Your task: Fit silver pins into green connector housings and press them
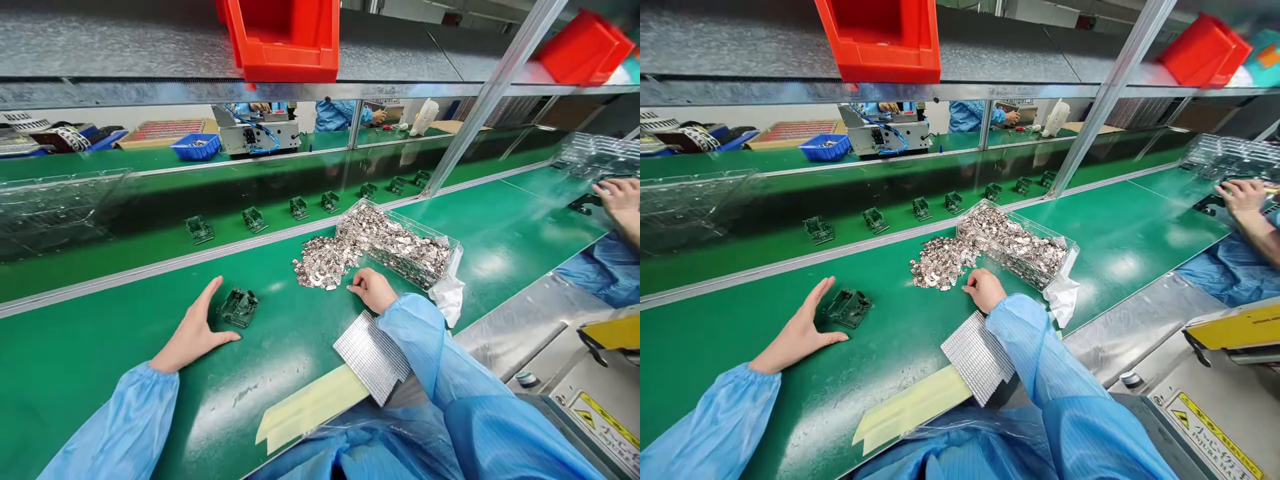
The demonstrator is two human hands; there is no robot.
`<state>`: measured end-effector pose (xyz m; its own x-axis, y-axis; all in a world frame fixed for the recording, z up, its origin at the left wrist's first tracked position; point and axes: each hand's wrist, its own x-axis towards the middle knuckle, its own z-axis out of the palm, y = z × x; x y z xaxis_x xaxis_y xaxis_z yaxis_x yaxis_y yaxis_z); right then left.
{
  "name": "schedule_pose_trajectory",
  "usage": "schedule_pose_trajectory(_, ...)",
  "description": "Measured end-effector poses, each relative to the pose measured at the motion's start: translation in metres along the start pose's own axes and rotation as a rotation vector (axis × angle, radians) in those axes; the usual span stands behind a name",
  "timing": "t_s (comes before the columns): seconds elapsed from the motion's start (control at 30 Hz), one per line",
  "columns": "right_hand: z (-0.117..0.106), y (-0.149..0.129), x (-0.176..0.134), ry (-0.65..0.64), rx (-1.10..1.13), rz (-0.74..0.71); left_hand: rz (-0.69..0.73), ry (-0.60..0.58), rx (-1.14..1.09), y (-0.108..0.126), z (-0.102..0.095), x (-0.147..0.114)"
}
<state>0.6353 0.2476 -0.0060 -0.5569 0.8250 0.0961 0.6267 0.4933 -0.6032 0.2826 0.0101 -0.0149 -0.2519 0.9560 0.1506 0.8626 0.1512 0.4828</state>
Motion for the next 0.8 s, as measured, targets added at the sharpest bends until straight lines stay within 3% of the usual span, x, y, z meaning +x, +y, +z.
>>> schedule_pose_trajectory(0.1,0.001,0.0,-0.002,0.017,0.09,0.0,0.032,-0.088,-0.053,0.004,0.0,0.013)
schedule_pose_trajectory(0.2,-0.004,0.003,-0.004,0.063,0.203,0.012,-0.01,-0.093,-0.087,0.011,0.002,0.02)
schedule_pose_trajectory(0.33,-0.023,0.007,-0.023,0.185,0.378,0.044,-0.028,0.06,-0.185,0.019,0.007,0.019)
schedule_pose_trajectory(0.43,-0.041,0.006,-0.051,0.252,0.493,0.086,-0.122,0.18,-0.447,0.036,0.019,0.015)
schedule_pose_trajectory(0.53,-0.054,-0.002,-0.084,0.259,0.646,0.167,-0.167,0.175,-0.78,0.071,0.037,0.012)
schedule_pose_trajectory(0.6,-0.057,-0.008,-0.104,0.278,0.731,0.215,-0.143,0.112,-0.952,0.103,0.05,0.012)
schedule_pose_trajectory(0.8,-0.052,-0.016,-0.148,0.347,0.783,0.296,-0.1,-0.269,-1.295,0.199,0.077,0.011)
